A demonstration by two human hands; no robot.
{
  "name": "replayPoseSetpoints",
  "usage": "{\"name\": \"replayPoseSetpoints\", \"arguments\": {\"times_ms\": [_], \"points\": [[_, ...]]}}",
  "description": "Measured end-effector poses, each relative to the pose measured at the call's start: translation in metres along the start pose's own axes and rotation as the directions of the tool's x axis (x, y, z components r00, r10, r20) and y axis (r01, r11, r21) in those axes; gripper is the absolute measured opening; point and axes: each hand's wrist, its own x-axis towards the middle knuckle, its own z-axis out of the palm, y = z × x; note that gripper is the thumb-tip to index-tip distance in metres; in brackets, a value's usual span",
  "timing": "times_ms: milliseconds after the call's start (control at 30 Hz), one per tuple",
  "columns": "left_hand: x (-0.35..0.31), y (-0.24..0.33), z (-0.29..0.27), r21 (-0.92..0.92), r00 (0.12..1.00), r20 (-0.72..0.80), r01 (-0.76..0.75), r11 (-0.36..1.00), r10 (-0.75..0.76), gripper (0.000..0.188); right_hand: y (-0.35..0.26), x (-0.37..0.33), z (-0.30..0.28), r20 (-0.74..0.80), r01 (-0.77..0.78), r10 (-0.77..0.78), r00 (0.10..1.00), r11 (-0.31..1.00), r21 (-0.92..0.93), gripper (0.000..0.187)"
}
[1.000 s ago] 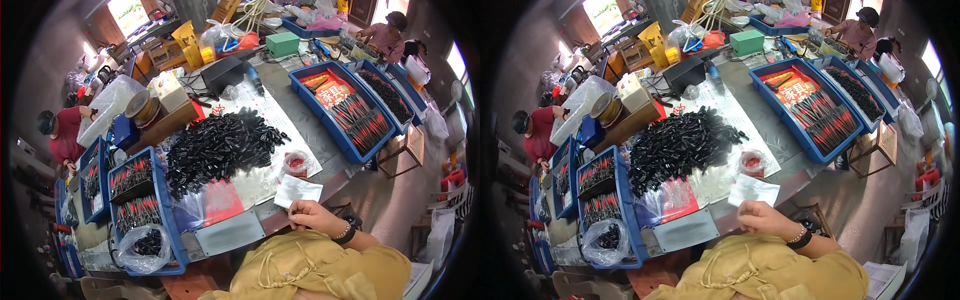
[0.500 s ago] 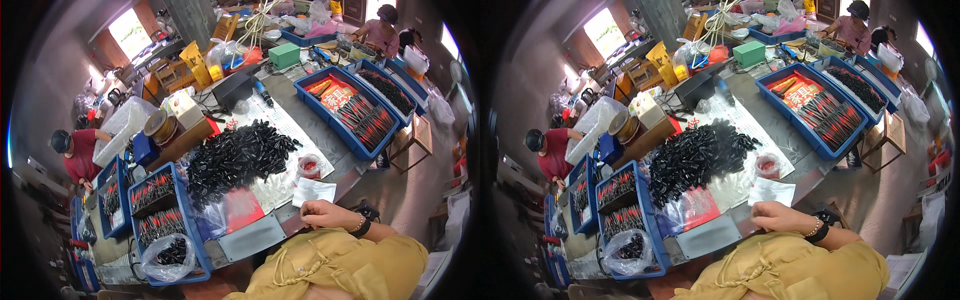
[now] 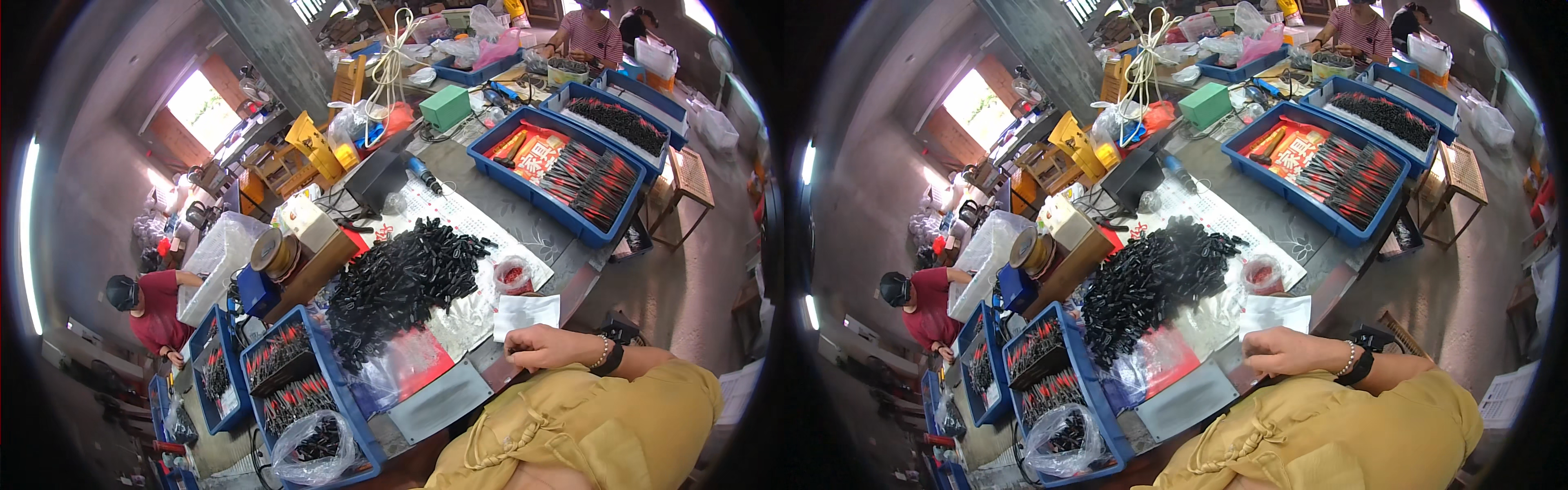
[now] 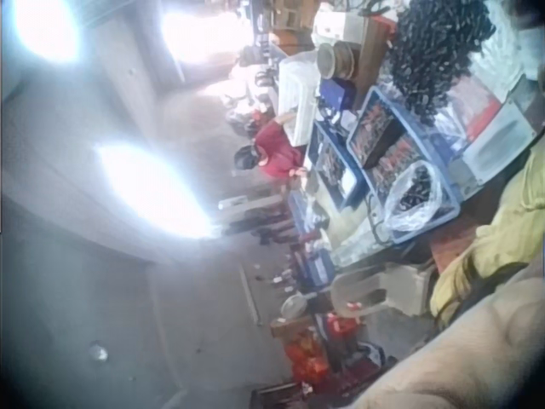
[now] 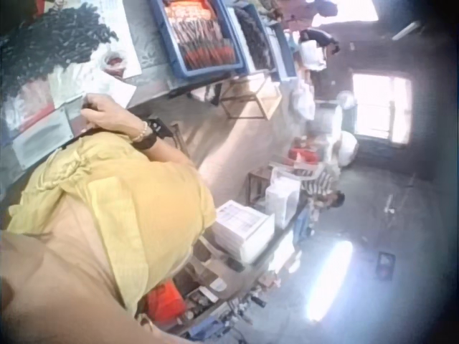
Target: The person repeatedly picks a black plastic keychain from a pile, inserts a small red bead into it, and places the assembled unit into a blue tray. The process is repeated continuously throughout the clip.
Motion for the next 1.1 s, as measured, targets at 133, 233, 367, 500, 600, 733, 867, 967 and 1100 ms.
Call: {"name": "replayPoseSetpoints", "arguments": {"times_ms": [133,233,367,500,600,733,867,967,1100], "points": [[-0.003,-0.003,-0.001,0.005,1.000,0.004,0.008,1.000,-0.008,0.019,-0.003,0.000,0.002,0.014,-0.011,0.012,1.000,1.000,-0.017,0.020],[-0.006,-0.004,-0.001,0.009,1.000,0.012,0.013,1.000,-0.013,0.019,-0.005,-0.002,0.001,0.004,-0.007,0.008,1.000,1.000,-0.009,0.020],[-0.008,-0.005,-0.002,0.018,1.000,0.022,0.020,1.000,-0.020,0.019,-0.004,-0.006,0.001,-0.017,0.017,-0.018,1.000,0.999,-0.029,0.020],[-0.010,-0.006,-0.004,0.027,0.999,0.031,0.026,0.999,-0.026,0.019,0.001,-0.007,0.001,0.000,0.026,-0.026,1.000,1.000,-0.008,0.021],[-0.012,-0.006,-0.004,0.034,0.999,0.041,0.033,0.999,-0.034,0.019,0.006,-0.008,0.002,-0.004,0.032,-0.032,0.999,1.000,0.001,0.021],[-0.013,-0.006,-0.004,0.047,0.998,0.053,0.041,0.998,-0.043,0.018,0.009,-0.009,0.003,0.000,0.063,-0.063,0.998,0.998,0.017,0.020],[-0.015,-0.006,-0.004,0.057,0.996,0.069,0.046,0.997,-0.050,0.018,0.010,-0.007,0.002,-0.001,0.071,-0.071,0.997,0.997,0.017,0.021],[-0.018,-0.007,-0.005,0.070,0.993,0.095,0.058,0.996,-0.064,0.018,0.011,-0.005,-0.001,-0.013,0.105,-0.106,0.994,0.994,-0.034,0.022],[-0.032,-0.008,-0.006,0.091,0.980,0.174,0.076,0.993,-0.091,0.019,0.009,-0.001,-0.002,-0.053,0.187,-0.191,0.980,0.979,-0.086,0.018]]}}
